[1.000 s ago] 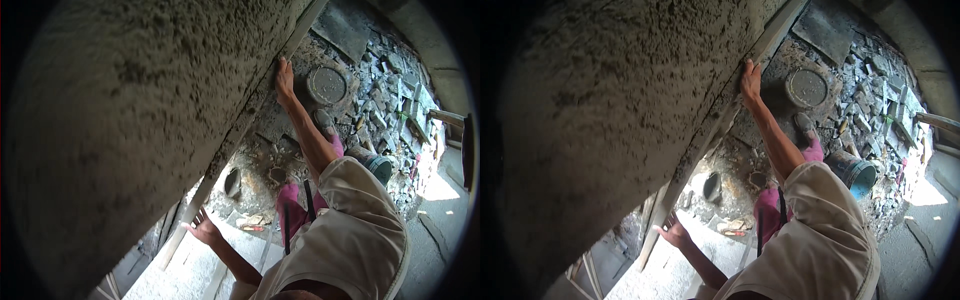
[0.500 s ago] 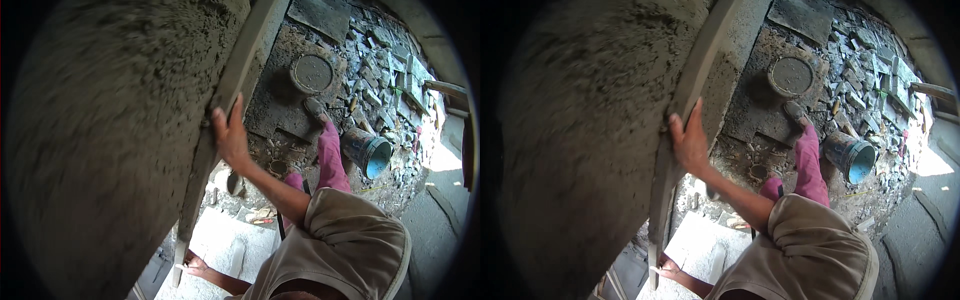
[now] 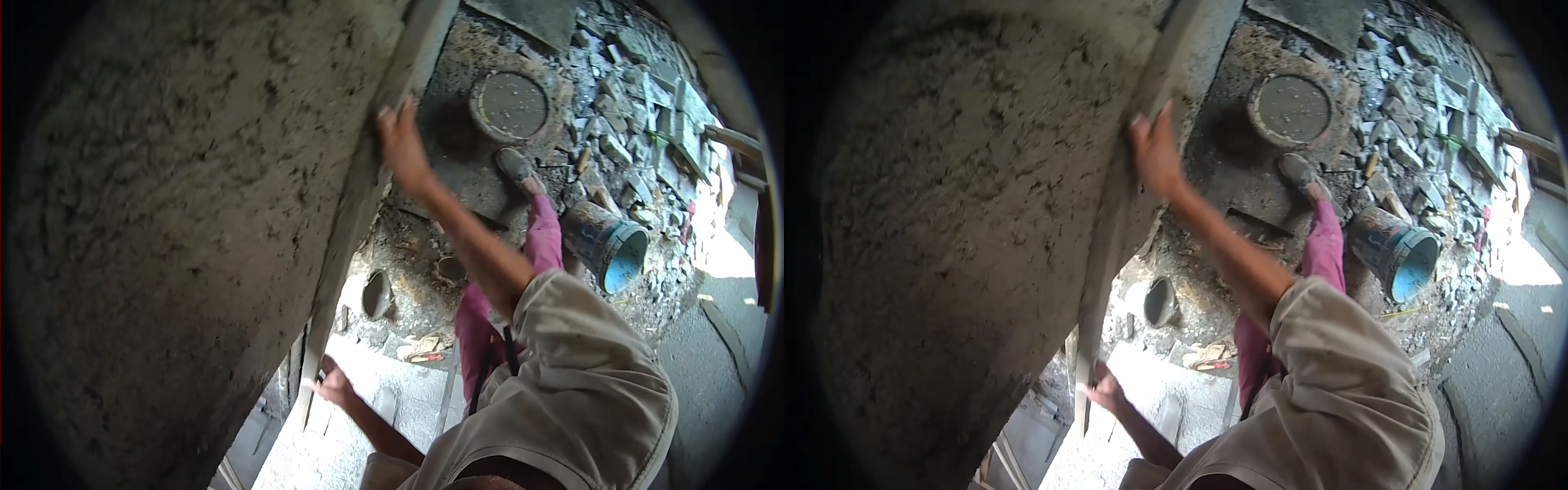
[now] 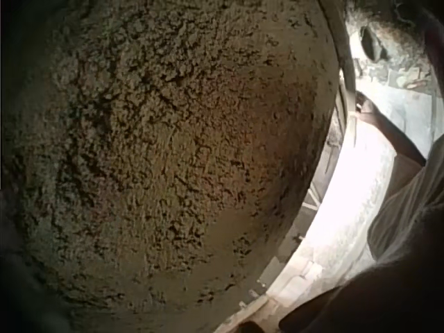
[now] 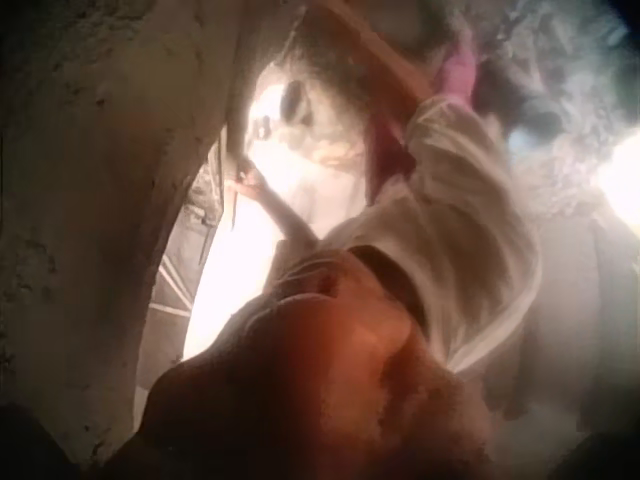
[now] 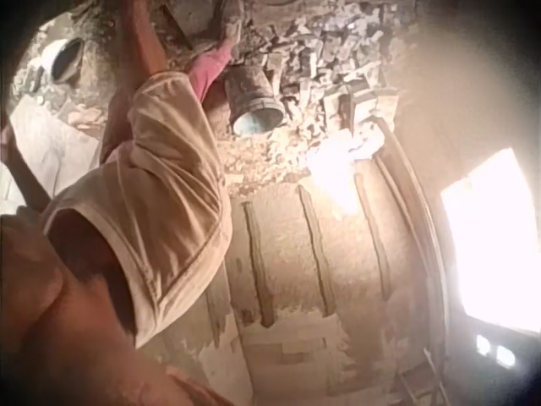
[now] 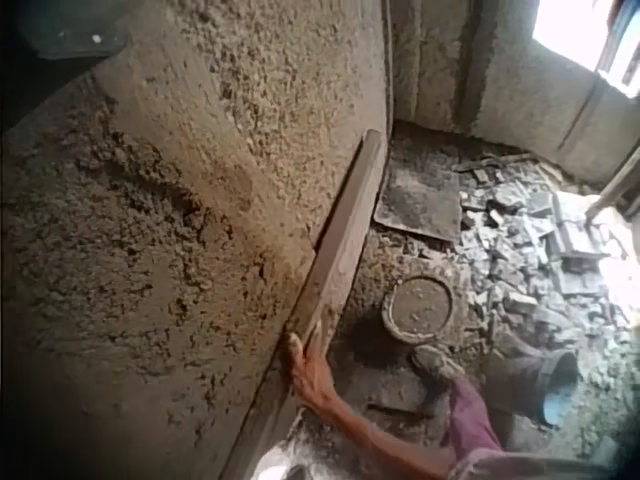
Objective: The person scoops mortar from a bucket using a trowel, applies it to a concrete wall corner, and uses a long wooden board to level and smooth the surface.
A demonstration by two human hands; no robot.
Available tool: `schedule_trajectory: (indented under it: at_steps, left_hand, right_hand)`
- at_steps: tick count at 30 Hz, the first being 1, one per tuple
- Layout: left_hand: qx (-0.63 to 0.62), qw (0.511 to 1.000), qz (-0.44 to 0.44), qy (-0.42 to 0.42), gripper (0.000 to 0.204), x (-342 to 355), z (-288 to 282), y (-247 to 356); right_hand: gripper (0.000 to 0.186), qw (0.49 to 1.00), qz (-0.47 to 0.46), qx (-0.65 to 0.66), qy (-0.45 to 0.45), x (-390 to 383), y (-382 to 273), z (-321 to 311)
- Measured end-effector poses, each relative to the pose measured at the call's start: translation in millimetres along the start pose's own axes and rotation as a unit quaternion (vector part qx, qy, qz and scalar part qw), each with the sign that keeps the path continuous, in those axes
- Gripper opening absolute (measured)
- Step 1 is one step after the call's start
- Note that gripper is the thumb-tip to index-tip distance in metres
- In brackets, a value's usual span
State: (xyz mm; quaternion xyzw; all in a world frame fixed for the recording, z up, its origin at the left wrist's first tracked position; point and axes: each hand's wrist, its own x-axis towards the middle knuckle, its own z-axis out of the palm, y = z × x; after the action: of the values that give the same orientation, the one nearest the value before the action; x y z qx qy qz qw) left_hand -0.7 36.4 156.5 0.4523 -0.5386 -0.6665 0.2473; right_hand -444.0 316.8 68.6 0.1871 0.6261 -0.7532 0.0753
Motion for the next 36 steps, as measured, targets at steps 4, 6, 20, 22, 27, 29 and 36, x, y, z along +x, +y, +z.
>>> schedule_trajectory:
  at_steps: [4, 6, 20, 22, 27, 29, 36]
  left_hand:
    - [-0.228, 0.966, -0.041, 0.113, 0.064, -7.4, -58.9, 39.0]
    - [-0.267, 0.955, -0.084, 0.093, 0.063, -2.9, -117.7, 34.8]
    - [-0.264, 0.956, -0.125, -0.037, 0.071, 60.9, 91.4, -213.9]
    - [-0.19, 0.974, -0.102, -0.067, 0.07, 79.9, 96.5, -261.7]
    - [-0.363, 0.911, -0.193, 0.025, 0.065, 97.0, 73.2, -298.8]
    - [-0.282, 0.951, -0.11, -0.063, 0.048, 90.1, 5.3, -282.8]
    - [-0.184, 0.924, -0.213, 0.257, 0.044, 101.7, -96.1, -201.3]
  right_hand:
    - [0.085, 0.995, 0.008, -0.097, -0.003, -101.8, -66.0, 40.3]
    - [0.085, 0.997, 0.004, -0.071, -0.007, -104.0, -64.2, 44.0]
    - [0.087, 0.997, -0.016, -0.07, 0.02, 160.2, 204.2, -63.2]
    - [0.089, 0.997, -0.007, -0.07, 0.014, 189.3, 243.6, -77.3]
    - [0.088, 0.999, -0.005, -0.052, 0.009, 180.5, 271.0, -85.5]
    - [0.083, 0.999, 0.019, -0.047, -0.015, 118.2, 231.3, -45.0]
    - [0.079, 0.987, 0.022, -0.152, 0.037, 6.5, 213.6, -0.1]
